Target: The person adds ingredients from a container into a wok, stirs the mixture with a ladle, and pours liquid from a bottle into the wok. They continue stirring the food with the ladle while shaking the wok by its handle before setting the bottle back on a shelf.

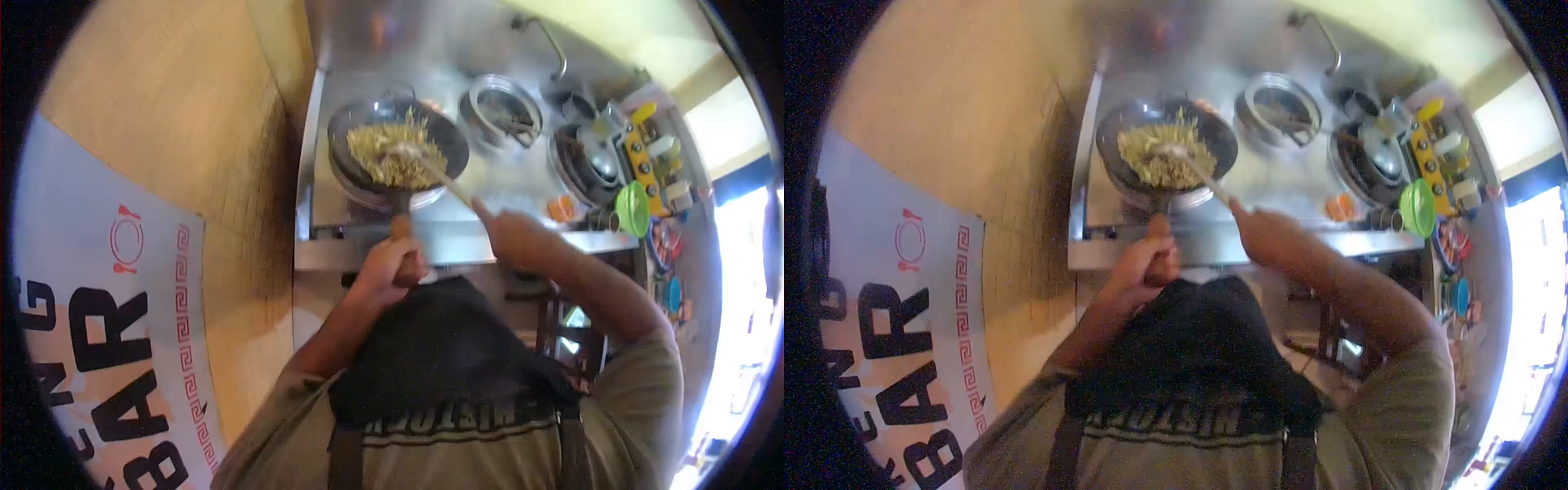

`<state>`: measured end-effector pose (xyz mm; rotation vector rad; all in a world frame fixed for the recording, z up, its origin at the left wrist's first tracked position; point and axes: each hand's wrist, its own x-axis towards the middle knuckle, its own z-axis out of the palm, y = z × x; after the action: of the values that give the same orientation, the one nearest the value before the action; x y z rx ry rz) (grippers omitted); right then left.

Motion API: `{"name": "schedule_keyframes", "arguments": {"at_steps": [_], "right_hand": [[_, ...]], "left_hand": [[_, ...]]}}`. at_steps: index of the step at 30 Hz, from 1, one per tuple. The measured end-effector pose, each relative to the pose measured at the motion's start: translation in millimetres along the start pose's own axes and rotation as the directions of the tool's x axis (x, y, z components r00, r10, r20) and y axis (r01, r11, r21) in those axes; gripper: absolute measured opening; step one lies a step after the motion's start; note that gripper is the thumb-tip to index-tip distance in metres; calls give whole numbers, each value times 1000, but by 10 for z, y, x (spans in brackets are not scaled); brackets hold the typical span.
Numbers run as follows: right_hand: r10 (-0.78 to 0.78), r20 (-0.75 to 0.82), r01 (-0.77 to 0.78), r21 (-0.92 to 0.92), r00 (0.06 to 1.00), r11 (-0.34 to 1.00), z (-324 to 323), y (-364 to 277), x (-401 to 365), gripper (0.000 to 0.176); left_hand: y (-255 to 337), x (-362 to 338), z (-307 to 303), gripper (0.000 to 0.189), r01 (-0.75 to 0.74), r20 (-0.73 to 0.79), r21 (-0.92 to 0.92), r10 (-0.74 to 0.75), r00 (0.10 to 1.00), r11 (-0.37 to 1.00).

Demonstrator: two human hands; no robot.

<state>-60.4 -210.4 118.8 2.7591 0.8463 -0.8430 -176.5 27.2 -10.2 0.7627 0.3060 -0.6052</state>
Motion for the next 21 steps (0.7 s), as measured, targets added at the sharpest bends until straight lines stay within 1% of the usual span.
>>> {"name": "schedule_keyframes", "arguments": {"at_steps": [1, 2, 3, 4, 5, 6, 8, 9, 10, 11, 12, 13, 14, 15, 17, 18, 19, 20, 21], "right_hand": [[4, 7, -4, -20, 1000, 1000, -186, 65, -36, 68], [18, 20, -18, -24, 1000, 1000, -189, 67, -125, 68], [30, 49, -29, -25, 998, 999, -202, 76, -152, 68], [-47, -6, 46, -58, 999, 997, -164, 0, -82, 68], [17, 16, -16, -75, 1000, 997, -149, -53, 53, 67], [-22, -9, 22, -33, 1000, 999, 24, -20, 34, 70], [44, 42, -44, -2, 998, 999, -305, 84, -80, 74], [7, -1, -7, -191, 1000, 982, -264, 56, -158, 71], [-3, -24, -1, -197, 1000, 980, -294, 73, -39, 70], [-17, -1, 16, -170, 1000, 985, -198, 6, -12, 69], [-42, -17, 40, -108, 999, 993, -68, -11, -7, 65], [7, -19, -9, -66, 1000, 998, -136, 48, -2, 67], [57, -21, -58, -24, 998, 998, -198, 108, 4, 70], [-42, -70, 29, -176, 997, 984, -124, 224, -138, 56], [-59, -38, 49, -233, 998, 971, -64, 210, -49, 56], [-63, -131, 42, -156, 989, 987, -50, 235, 45, 57], [-41, -240, 24, -73, 970, 997, -67, 270, 183, 58], [-23, -218, 23, -1, 976, 1000, -145, 402, 235, 59], [-57, -237, 43, -64, 970, 997, -236, 559, 204, 59]], "left_hand": [[368, 213, -46, 31, -51, 122, -161, 71, 990, 986], [466, -156, 114, 27, -13, 27, -150, 17, 999, 989], [547, -10, 142, 26, -76, 9, 32, 76, 997, 997], [509, 160, 223, 25, -116, -13, 194, 121, 993, 974], [318, 155, 313, 24, -86, -59, 337, 113, 992, 937], [520, 114, 515, 18, -98, -105, 167, 116, 988, 981], [601, -63, 250, 15, 6, -92, -137, -19, 996, 991], [588, -169, 181, 14, 63, -59, -289, -83, 995, 955], [502, -88, 250, 10, 36, 4, -232, -36, 999, 972], [384, -10, 296, 10, -17, -14, -205, 14, 1000, 979], [389, 10, 403, 9, -35, -44, -172, 28, 999, 985], [558, 153, 476, 9, -108, -42, -115, 104, 994, 988], [495, 85, 184, 12, -93, 119, -287, 131, 984, 953], [567, 74, 202, 10, -74, 81, -149, 87, 993, 986], [554, 9, 290, 7, 5, -59, 103, 2, 998, 995], [353, -75, 254, 8, -19, 4, -25, 19, 1000, 1000], [280, -28, 179, 11, -44, 68, -139, 54, 996, 989], [472, 233, 162, 13, -140, 164, -233, 181, 970, 962], [612, 275, 236, 12, -115, 111, -219, 142, 984, 969]]}}
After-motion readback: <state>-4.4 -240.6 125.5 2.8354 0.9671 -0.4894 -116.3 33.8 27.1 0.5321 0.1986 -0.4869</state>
